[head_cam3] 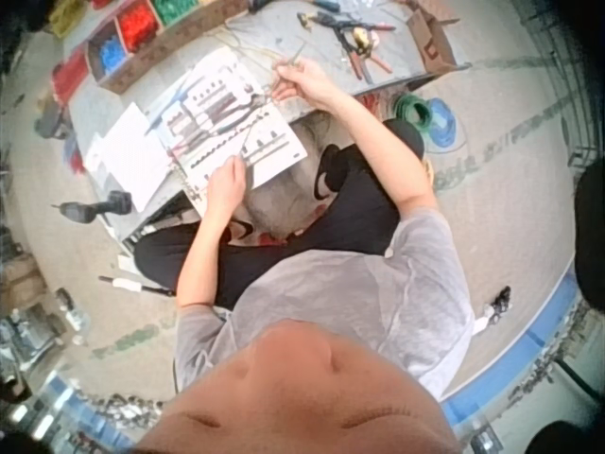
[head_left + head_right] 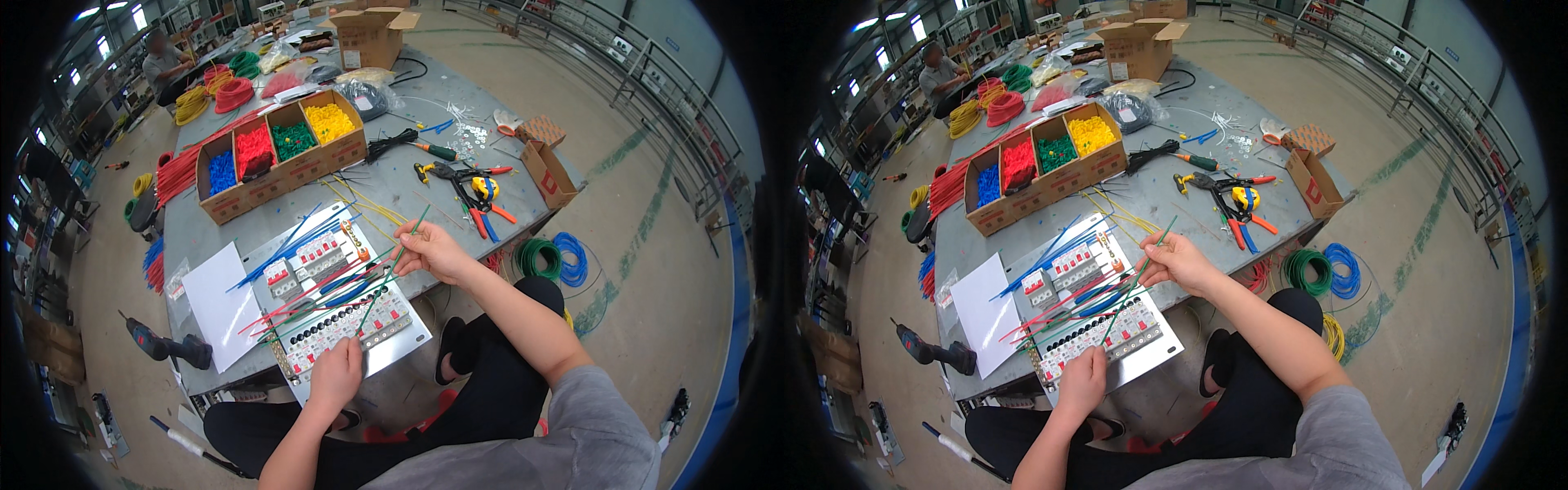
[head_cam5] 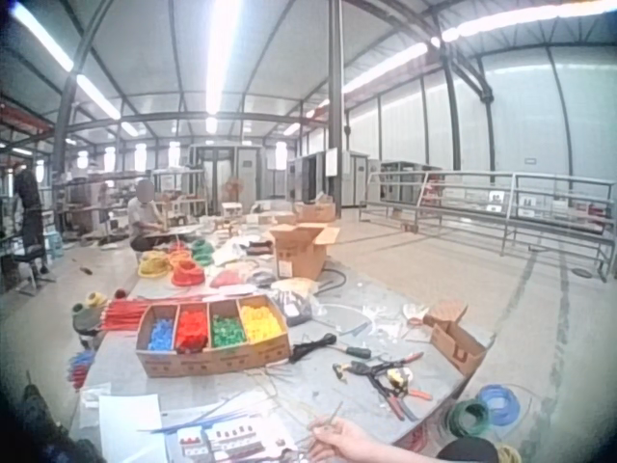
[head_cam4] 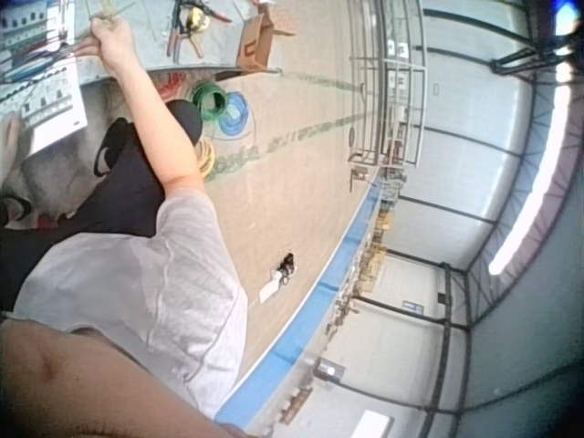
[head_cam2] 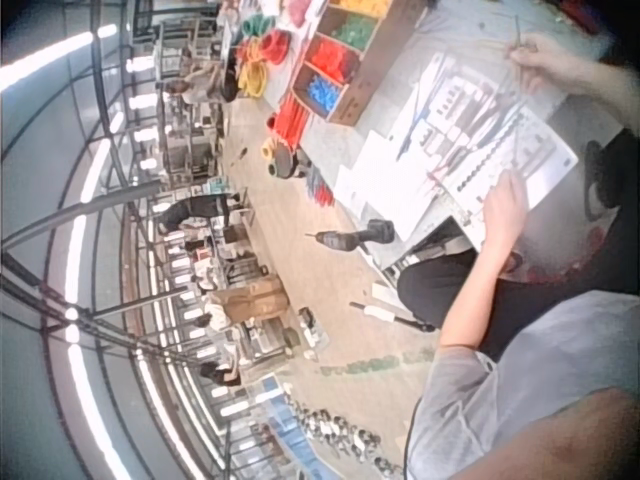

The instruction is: The person inserts multiple colored wires into a terminal block mounted on a metal panel. They use wire strippers to cut and prepare the wires, then arrange them into the terminals. The person works at a table with organized bins of wire connectors and tools.

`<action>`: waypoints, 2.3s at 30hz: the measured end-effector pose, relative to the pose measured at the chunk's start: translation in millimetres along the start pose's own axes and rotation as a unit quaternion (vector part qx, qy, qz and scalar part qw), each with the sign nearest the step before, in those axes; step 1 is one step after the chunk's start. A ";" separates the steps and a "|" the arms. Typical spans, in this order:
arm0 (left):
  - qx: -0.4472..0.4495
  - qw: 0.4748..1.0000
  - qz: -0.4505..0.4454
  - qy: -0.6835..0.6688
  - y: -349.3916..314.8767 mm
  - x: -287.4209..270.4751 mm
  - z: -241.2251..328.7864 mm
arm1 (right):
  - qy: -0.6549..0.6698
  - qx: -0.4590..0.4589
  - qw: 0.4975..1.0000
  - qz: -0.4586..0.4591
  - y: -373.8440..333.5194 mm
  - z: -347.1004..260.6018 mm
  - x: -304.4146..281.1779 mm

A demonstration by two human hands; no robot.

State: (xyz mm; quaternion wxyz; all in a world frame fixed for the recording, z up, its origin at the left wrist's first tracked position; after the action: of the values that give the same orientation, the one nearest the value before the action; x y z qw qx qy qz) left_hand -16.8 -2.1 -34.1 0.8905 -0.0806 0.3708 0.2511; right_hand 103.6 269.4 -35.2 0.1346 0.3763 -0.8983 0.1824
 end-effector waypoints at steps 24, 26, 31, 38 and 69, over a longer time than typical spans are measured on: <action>-0.052 0.984 -0.016 -0.171 2.1 4.1 -12.7 | -0.009 0.039 0.999 -0.018 2.1 6.2 6.0; -0.046 0.987 -0.018 -0.153 2.9 -1.5 -6.9 | -0.019 0.020 0.999 -0.019 2.1 4.5 5.2; -0.038 0.989 -0.004 -0.140 3.2 -2.4 -4.7 | -0.011 0.000 1.000 -0.013 1.0 4.1 7.2; -0.019 0.996 0.003 -0.086 4.3 -5.5 -3.0 | 0.026 0.022 0.999 -0.014 -5.7 17.7 15.5; -0.056 0.978 0.002 -0.200 9.9 -3.3 -7.7 | -0.004 0.073 0.992 -0.101 -46.1 56.0 86.7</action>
State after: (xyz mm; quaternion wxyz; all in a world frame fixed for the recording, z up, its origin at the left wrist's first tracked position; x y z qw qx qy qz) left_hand -28.6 2.6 -36.8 0.9402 -0.0778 0.1704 0.2844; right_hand 72.2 161.0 -42.1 0.1206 0.4747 -0.8405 0.2316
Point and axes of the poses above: each hand's wrist, its own y-axis towards the middle knuckle, its own x-axis out of the palm, z = x × y, the point moved 5 cm from there along y, towards the middle knuckle, and after that the axes turned 8 degrees about z, right-handed, at the moved point
